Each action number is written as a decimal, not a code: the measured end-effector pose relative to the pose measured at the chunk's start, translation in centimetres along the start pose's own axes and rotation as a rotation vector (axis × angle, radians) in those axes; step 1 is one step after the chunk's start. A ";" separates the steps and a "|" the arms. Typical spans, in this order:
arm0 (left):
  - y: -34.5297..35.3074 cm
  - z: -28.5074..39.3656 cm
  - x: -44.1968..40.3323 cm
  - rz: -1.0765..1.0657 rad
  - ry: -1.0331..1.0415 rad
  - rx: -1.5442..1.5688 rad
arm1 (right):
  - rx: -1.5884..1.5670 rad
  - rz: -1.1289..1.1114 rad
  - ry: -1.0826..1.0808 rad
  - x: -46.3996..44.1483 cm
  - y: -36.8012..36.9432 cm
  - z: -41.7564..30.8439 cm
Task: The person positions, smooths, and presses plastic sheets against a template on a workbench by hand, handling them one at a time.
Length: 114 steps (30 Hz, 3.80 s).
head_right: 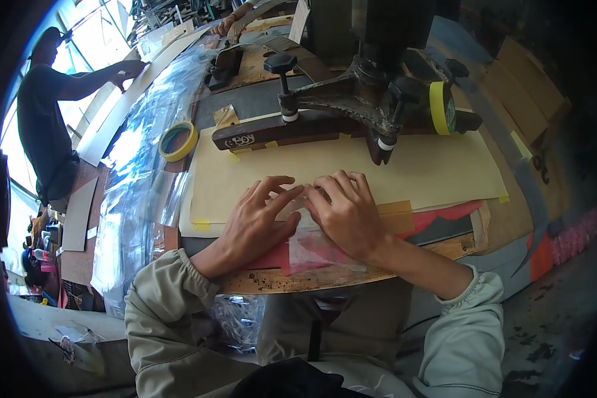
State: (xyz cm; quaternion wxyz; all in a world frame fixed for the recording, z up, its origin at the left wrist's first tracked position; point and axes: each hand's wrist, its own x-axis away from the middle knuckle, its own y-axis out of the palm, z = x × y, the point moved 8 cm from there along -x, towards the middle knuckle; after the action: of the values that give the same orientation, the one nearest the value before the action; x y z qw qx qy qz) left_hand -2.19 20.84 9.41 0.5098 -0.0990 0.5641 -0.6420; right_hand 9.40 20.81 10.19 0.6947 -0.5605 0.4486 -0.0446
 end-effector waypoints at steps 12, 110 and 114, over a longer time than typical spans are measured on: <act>-0.3 0.2 -0.2 0.013 0.022 0.076 | -0.033 -0.005 -0.015 -0.2 0.1 -0.1; 0.6 -2.0 -0.3 -0.058 -0.079 -0.094 | -0.186 -0.235 0.178 0.3 2.5 2.2; 0.6 -2.0 -0.2 -0.054 -0.091 -0.103 | -0.185 -0.232 0.174 0.2 2.9 2.6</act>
State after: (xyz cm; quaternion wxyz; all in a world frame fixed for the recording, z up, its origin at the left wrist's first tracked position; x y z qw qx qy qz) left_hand -3.19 22.39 8.32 0.5119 -0.1694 0.5697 -0.6202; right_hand 10.01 23.64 7.61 0.5891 -0.6640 0.4414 -0.1315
